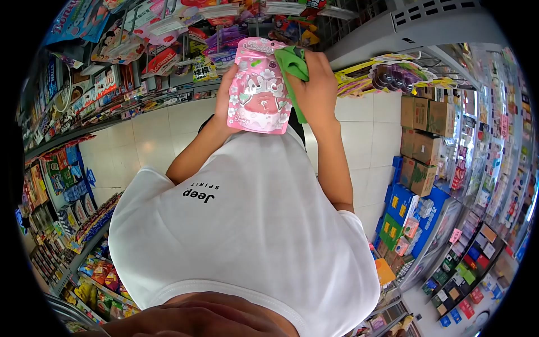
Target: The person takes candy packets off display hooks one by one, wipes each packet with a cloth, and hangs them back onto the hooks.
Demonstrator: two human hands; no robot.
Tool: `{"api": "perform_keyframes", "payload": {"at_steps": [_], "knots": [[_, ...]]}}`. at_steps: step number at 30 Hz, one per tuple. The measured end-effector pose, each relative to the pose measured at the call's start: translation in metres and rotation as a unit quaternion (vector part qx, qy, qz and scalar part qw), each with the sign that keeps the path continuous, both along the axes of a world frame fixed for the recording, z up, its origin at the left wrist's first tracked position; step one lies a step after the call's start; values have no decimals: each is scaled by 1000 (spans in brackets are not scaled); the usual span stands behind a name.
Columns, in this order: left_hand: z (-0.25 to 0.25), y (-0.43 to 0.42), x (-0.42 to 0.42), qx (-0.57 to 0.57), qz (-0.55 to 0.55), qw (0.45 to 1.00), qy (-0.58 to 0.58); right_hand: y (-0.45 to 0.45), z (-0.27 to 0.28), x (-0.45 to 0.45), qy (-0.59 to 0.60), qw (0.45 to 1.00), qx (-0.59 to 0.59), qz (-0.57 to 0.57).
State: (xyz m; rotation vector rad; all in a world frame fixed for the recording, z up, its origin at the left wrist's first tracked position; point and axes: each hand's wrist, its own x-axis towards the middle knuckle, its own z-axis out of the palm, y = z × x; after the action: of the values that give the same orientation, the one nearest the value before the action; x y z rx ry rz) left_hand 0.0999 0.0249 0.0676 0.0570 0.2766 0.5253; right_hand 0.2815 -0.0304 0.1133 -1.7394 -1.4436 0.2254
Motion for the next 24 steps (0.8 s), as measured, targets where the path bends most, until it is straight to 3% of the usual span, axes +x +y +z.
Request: {"api": "perform_keyframes", "payload": {"at_steps": [4, 9, 16, 22, 24], "knots": [[-8, 3, 0, -62, 25, 993, -93, -16, 5, -15, -9, 998, -42, 45], [-19, 10, -5, -52, 40, 996, -65, -39, 16, -38, 33, 991, -45, 121], [-5, 5, -2, -30, -1, 999, -29, -3, -12, 2, -35, 999, -5, -20], [-9, 10, -3, -53, -1, 998, -34, -35, 12, -36, -19, 987, -37, 154], [-9, 9, -5, -48, 1, 999, -4, -39, 15, -37, 3, 985, -54, 164]]}}
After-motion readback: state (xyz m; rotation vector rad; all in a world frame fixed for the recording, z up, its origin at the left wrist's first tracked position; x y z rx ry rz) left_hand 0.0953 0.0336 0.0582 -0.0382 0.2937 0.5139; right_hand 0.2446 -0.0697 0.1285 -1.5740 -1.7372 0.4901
